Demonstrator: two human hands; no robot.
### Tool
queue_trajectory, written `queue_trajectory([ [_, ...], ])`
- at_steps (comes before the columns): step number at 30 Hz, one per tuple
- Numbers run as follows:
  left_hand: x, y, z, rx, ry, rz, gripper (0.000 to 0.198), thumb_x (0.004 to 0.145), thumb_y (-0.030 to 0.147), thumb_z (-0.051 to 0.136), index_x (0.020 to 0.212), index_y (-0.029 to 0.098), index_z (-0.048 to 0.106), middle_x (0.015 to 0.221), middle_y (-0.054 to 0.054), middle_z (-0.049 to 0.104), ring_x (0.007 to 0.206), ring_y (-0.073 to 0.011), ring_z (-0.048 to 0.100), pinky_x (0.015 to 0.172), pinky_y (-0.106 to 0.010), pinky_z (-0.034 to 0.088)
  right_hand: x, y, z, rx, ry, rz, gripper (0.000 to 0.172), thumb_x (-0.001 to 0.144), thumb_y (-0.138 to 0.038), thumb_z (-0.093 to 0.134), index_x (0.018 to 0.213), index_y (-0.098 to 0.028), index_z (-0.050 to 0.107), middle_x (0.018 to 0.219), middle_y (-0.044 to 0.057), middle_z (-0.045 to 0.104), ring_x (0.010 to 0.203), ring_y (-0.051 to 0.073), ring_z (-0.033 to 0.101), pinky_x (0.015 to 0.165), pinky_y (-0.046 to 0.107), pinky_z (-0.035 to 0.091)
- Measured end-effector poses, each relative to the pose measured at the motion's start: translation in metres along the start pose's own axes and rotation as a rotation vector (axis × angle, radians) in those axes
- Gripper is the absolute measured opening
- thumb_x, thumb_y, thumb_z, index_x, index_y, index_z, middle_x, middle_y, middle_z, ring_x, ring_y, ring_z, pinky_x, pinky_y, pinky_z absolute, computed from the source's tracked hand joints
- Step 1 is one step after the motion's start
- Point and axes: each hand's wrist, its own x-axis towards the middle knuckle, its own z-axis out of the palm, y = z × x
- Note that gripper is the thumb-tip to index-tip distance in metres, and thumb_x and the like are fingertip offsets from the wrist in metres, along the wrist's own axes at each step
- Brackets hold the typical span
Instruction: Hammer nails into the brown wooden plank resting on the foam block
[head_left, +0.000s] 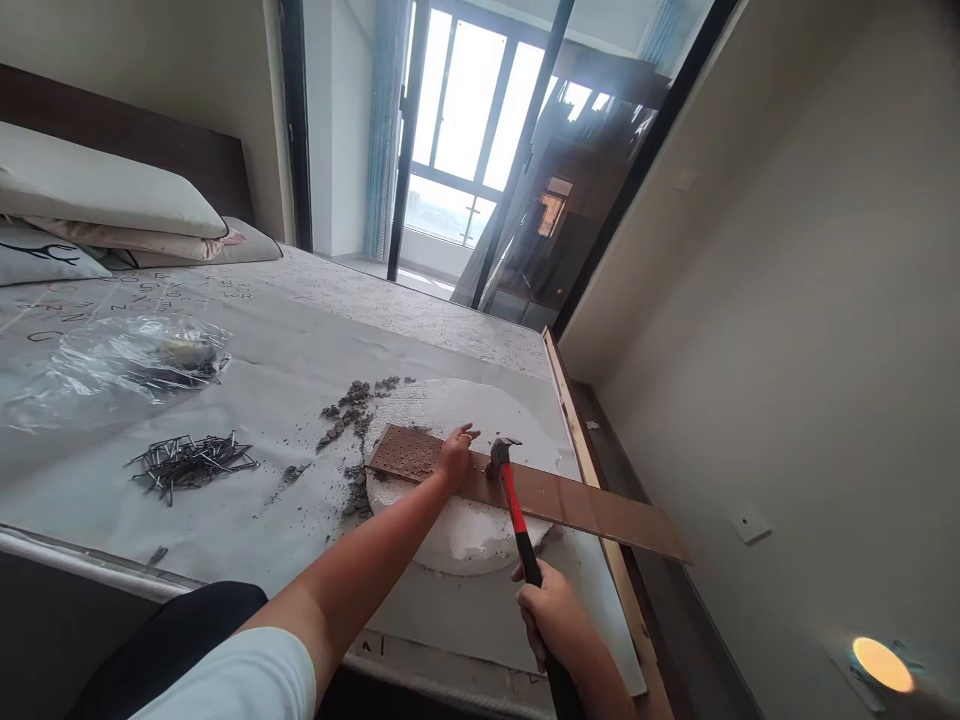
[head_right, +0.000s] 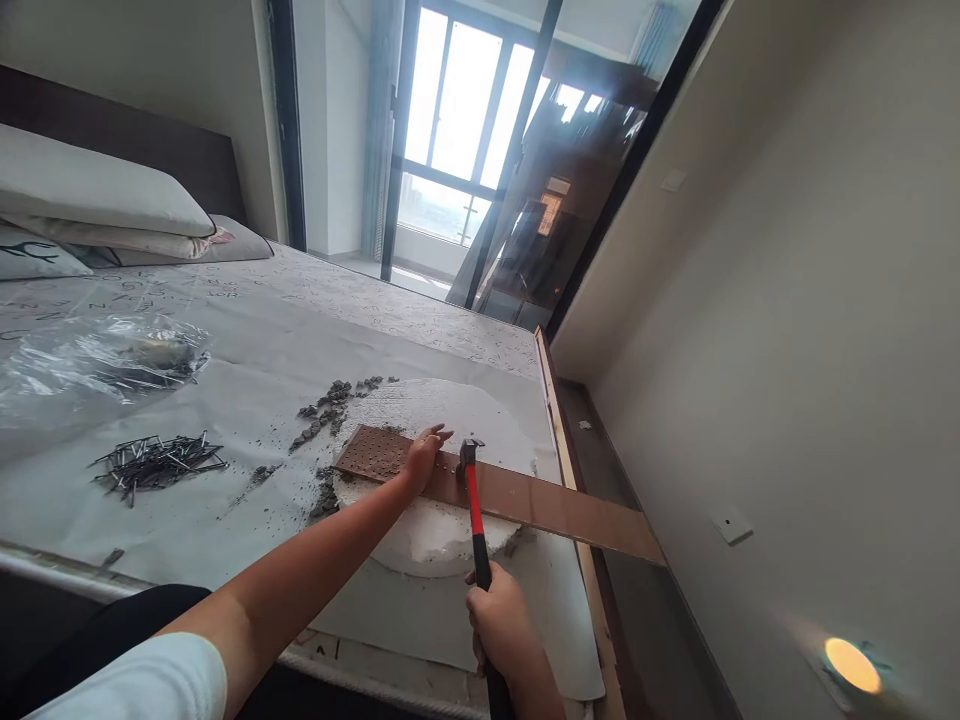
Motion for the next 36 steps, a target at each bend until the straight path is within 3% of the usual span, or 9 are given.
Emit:
queue_trajectory([
  [7,0.001,0.005,0.002,-0.027,-0.04,-0.026,0.04,0.07,0.024,0.044,0.106,0.013,0.059,0.101,-0.012,0.068,0.109,-0.0237,0.056,0.099,-0.04,0.036,-0.015,-0.003,-0.014,0.067,0.039,-0.11,0.029,0.064,-0.023,0.038,0.092,-0.019,0.042,0.032,-0.013,0.031,0.024,0.011,0.033,0.026,0.02,0.027],
  [14,-0.001,0.011,-0.001,0.095,-0.056,0.0,0.036,0.07,0.024,0.045,0.101,0.015,0.061,0.101,-0.011,0.068,0.106,-0.024,0.057,0.096,-0.04,0.038,-0.001,0.001,-0.007,0.122,-0.057,-0.001,0.024,0.059,-0.016,0.037,0.083,-0.02,0.041,0.035,-0.014,0.032,0.023,0.008,0.029,0.03,0.02,0.026],
  [20,-0.002,0.014,-0.001,0.143,-0.079,0.021,0.032,0.069,0.023,0.044,0.094,0.014,0.063,0.098,-0.012,0.069,0.101,-0.0232,0.059,0.095,-0.04,0.039,-0.001,0.003,-0.006,0.231,-0.131,-0.039,0.021,0.058,-0.02,0.037,0.078,-0.022,0.038,0.034,-0.012,0.033,0.024,0.009,0.028,0.028,0.019,0.022],
  [23,-0.004,0.02,0.0,0.183,-0.1,0.018,0.03,0.069,0.024,0.044,0.09,0.014,0.064,0.097,-0.011,0.069,0.103,-0.0233,0.059,0.097,-0.041,0.038,0.001,0.002,-0.005,0.241,-0.093,-0.043,0.019,0.057,-0.019,0.037,0.076,-0.022,0.039,0.034,-0.012,0.031,0.023,0.009,0.028,0.028,0.019,0.023],
  [25,-0.005,0.027,0.001,0.194,-0.128,0.01,0.029,0.069,0.025,0.045,0.087,0.014,0.065,0.099,-0.011,0.068,0.103,-0.0239,0.058,0.096,-0.041,0.039,0.004,0.001,-0.004,0.198,-0.05,-0.035,0.017,0.058,-0.017,0.037,0.075,-0.022,0.04,0.033,-0.012,0.029,0.023,0.01,0.027,0.03,0.02,0.025],
  [28,-0.011,0.042,0.002,0.164,-0.175,0.004,0.028,0.069,0.028,0.049,0.087,0.015,0.066,0.105,-0.013,0.066,0.106,-0.0251,0.057,0.096,-0.041,0.039,0.006,-0.003,-0.002,0.063,0.03,-0.057,0.013,0.059,-0.012,0.041,0.068,-0.021,0.044,0.037,-0.009,0.035,0.03,0.01,0.036,0.036,0.021,0.03],
  [32,-0.032,0.07,-0.008,0.064,-0.28,-0.027,0.033,0.069,0.038,0.056,0.092,0.017,0.067,0.11,-0.013,0.064,0.108,-0.0263,0.056,0.096,-0.041,0.041,-0.002,-0.006,0.003,-0.045,0.147,-0.272,0.014,0.061,-0.006,0.043,0.061,-0.019,0.048,0.055,0.0,0.054,0.054,0.014,0.053,0.049,0.022,0.038],
  [36,-0.066,0.102,-0.035,-0.001,-0.247,0.003,0.042,0.07,0.049,0.057,0.096,0.017,0.065,0.109,-0.012,0.065,0.107,-0.028,0.057,0.095,-0.041,0.043,-0.014,-0.002,0.014,-0.152,0.119,-0.451,0.025,0.066,-0.003,0.042,0.079,-0.017,0.058,0.073,0.006,0.065,0.07,0.018,0.061,0.059,0.023,0.041],
])
